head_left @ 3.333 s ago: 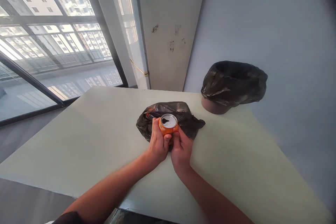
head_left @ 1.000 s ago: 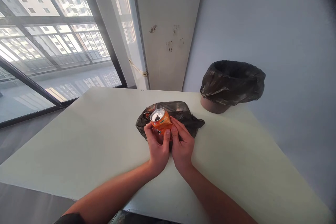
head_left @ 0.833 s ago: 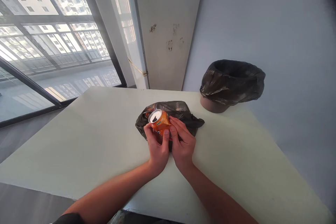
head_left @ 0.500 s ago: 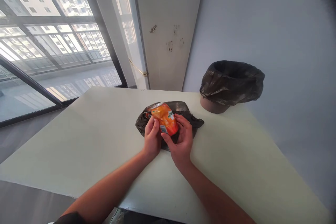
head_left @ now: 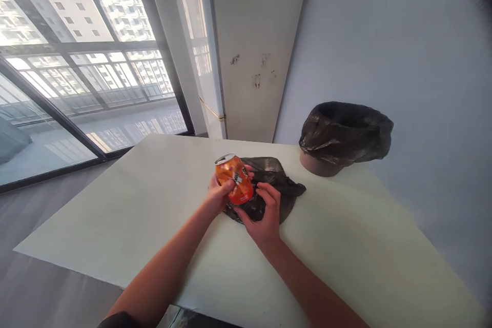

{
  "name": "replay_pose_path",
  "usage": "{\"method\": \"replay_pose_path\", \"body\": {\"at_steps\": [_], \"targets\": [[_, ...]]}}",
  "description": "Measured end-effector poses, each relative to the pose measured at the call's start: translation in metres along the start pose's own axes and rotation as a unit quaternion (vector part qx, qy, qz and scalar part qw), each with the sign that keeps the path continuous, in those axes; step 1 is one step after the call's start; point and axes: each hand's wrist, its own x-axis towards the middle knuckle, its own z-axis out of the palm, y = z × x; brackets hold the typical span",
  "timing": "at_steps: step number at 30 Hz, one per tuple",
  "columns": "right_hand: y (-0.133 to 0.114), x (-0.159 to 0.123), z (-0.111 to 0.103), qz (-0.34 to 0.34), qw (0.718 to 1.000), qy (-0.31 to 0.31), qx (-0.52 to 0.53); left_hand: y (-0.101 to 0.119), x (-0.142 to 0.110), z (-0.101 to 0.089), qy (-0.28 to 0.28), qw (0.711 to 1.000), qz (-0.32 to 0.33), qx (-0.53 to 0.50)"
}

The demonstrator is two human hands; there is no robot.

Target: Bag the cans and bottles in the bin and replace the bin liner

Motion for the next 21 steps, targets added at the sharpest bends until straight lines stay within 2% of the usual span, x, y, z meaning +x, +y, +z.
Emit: {"method": "replay_pose_path", "body": {"at_steps": [3,7,10,13,17,21], "targets": [[-0.002,-0.005,-0.001,-0.035,0.999,-0.016,0.005,0.028,0.017,-0.042,0.005,0.998,0.022,0.059],[-0.002,-0.012,-0.001,-0.038,0.997,-0.068,0.025,0.057,0.034,-0.110,0.092,0.975,0.018,0.202],[-0.003,-0.015,-0.002,-0.032,0.992,-0.116,0.040,0.056,0.036,-0.157,0.152,0.943,-0.003,0.296],[-0.004,-0.016,-0.003,-0.034,0.986,-0.157,0.046,0.040,0.031,-0.194,0.217,0.911,-0.016,0.350],[-0.005,-0.015,-0.001,-0.055,0.980,-0.182,0.050,0.021,0.026,-0.220,0.241,0.896,-0.022,0.371],[-0.004,-0.013,0.001,-0.066,0.974,-0.211,0.050,0.014,0.028,-0.225,0.256,0.887,-0.022,0.384]]}}
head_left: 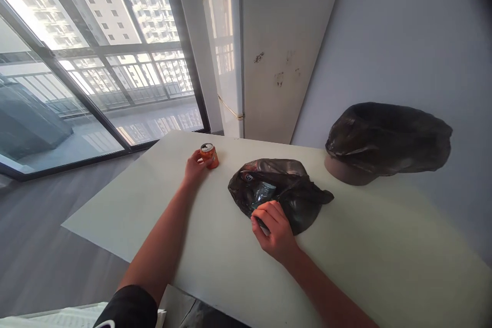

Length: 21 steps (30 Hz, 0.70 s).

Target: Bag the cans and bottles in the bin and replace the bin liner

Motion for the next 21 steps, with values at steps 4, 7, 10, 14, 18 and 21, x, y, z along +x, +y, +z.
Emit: {"method": "replay_pose_path", "body": {"at_steps": [4,7,10,14,18,21], "targets": [[0.001,0.002,0.000,0.018,0.999,-0.020,-0.034,0.001,-0.001,0.002,0.004,1.000,0.006,0.011],[0.004,0.001,-0.001,0.050,0.997,-0.005,-0.066,0.007,-0.005,0.000,-0.012,1.000,0.009,0.011],[0.013,-0.001,0.000,0.068,0.991,0.033,-0.115,0.022,-0.014,-0.003,0.078,0.996,0.036,0.023],[0.026,-0.006,0.002,0.093,0.981,0.032,-0.168,0.055,-0.043,0.011,0.266,0.949,0.170,0.006],[0.032,-0.009,0.002,0.107,0.975,0.019,-0.195,0.082,-0.095,0.066,0.096,0.956,0.277,0.028],[0.033,-0.007,0.000,0.128,0.966,0.021,-0.223,0.092,-0.124,0.107,-0.077,0.937,0.332,0.073]]}}
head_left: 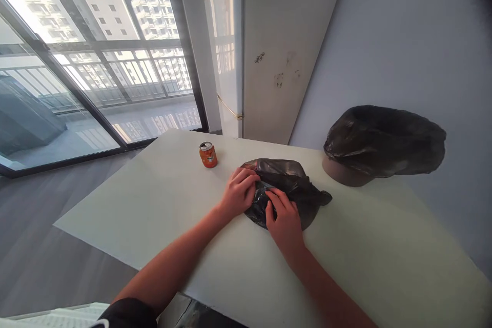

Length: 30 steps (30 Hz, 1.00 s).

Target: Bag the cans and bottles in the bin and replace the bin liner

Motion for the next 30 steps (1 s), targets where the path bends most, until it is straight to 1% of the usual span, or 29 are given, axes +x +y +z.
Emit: {"method": "replay_pose_path", "body": {"at_steps": [1,2,3,5,8,10,12,14,15,16,18,19,21,24,26,28,30], "targets": [[0.001,0.001,-0.001,0.011,1.000,-0.002,-0.008,0.004,-0.002,0.009,-0.027,0.999,0.006,0.019],[0.001,0.002,-0.002,0.021,1.000,-0.007,-0.015,0.005,-0.003,0.014,-0.039,0.998,0.002,0.043],[0.002,0.002,-0.004,0.029,0.999,-0.015,-0.021,0.004,-0.004,0.017,-0.040,0.997,-0.012,0.067],[0.004,0.003,-0.005,0.041,0.998,-0.035,-0.039,-0.003,-0.006,0.018,-0.034,0.993,-0.051,0.100],[0.008,0.002,-0.005,0.048,0.995,-0.049,-0.071,-0.015,-0.007,0.015,-0.045,0.985,-0.110,0.123],[0.010,0.001,-0.004,0.044,0.994,-0.060,-0.077,-0.019,-0.007,0.014,-0.057,0.981,-0.129,0.131],[0.011,-0.001,-0.002,0.030,0.994,-0.079,-0.074,-0.018,-0.006,0.014,-0.064,0.982,-0.116,0.136],[0.012,-0.001,0.000,0.015,0.993,-0.098,-0.069,-0.015,-0.006,0.013,-0.078,0.983,-0.072,0.148],[0.012,-0.001,0.000,0.009,0.992,-0.106,-0.065,-0.013,-0.006,0.013,-0.096,0.982,-0.043,0.156],[0.012,0.000,0.000,0.000,0.992,-0.111,-0.058,-0.012,-0.006,0.013,-0.124,0.978,-0.016,0.167],[0.012,0.003,-0.001,-0.024,0.992,-0.123,-0.034,-0.011,-0.005,0.012,-0.198,0.961,0.025,0.193],[0.012,0.004,-0.002,-0.036,0.991,-0.129,-0.020,-0.011,-0.005,0.012,-0.231,0.950,0.035,0.208],[0.011,0.006,-0.003,-0.053,0.988,-0.146,-0.005,-0.012,-0.005,0.011,-0.275,0.931,0.033,0.236],[0.009,0.006,-0.004,-0.071,0.983,-0.171,0.005,-0.013,-0.003,0.007,-0.298,0.923,0.012,0.243],[0.006,0.006,-0.005,-0.103,0.979,-0.176,0.010,-0.012,-0.002,0.002,-0.311,0.924,0.017,0.222],[0.002,0.005,-0.007,-0.140,0.977,-0.159,0.006,-0.010,0.000,-0.003,-0.322,0.924,0.040,0.204],[-0.001,0.004,-0.011,-0.160,0.980,-0.122,0.007,-0.007,0.001,-0.007,-0.320,0.926,0.055,0.192]]}}
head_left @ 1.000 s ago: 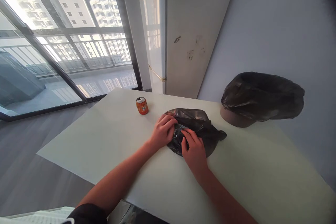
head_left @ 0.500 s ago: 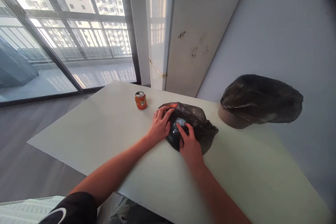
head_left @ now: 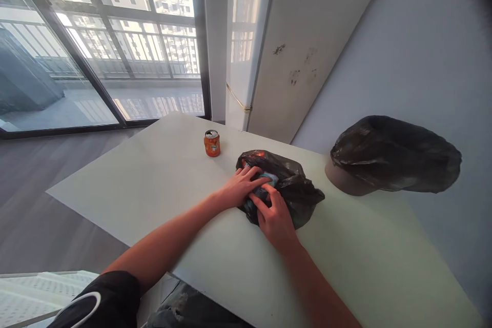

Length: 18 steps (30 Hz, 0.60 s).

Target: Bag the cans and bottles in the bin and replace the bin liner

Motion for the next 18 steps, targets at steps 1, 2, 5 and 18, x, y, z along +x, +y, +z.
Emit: {"method": "replay_pose_path", "body": {"at_steps": [1,2,5,18], "targets": [[-0.001,0.000,-0.002,-0.002,1.000,0.023,0.004,0.001,0.000,-0.001,0.008,1.000,0.002,-0.008],[-0.003,0.000,-0.003,-0.001,0.999,0.047,0.013,0.001,0.000,-0.002,0.021,1.000,0.002,-0.019],[-0.005,-0.001,-0.005,-0.008,0.994,0.099,0.050,0.002,0.001,0.001,0.059,0.996,0.016,-0.061],[-0.039,-0.006,-0.027,-0.212,0.957,0.086,0.177,-0.008,-0.003,0.005,0.135,0.987,0.081,-0.014]]}}
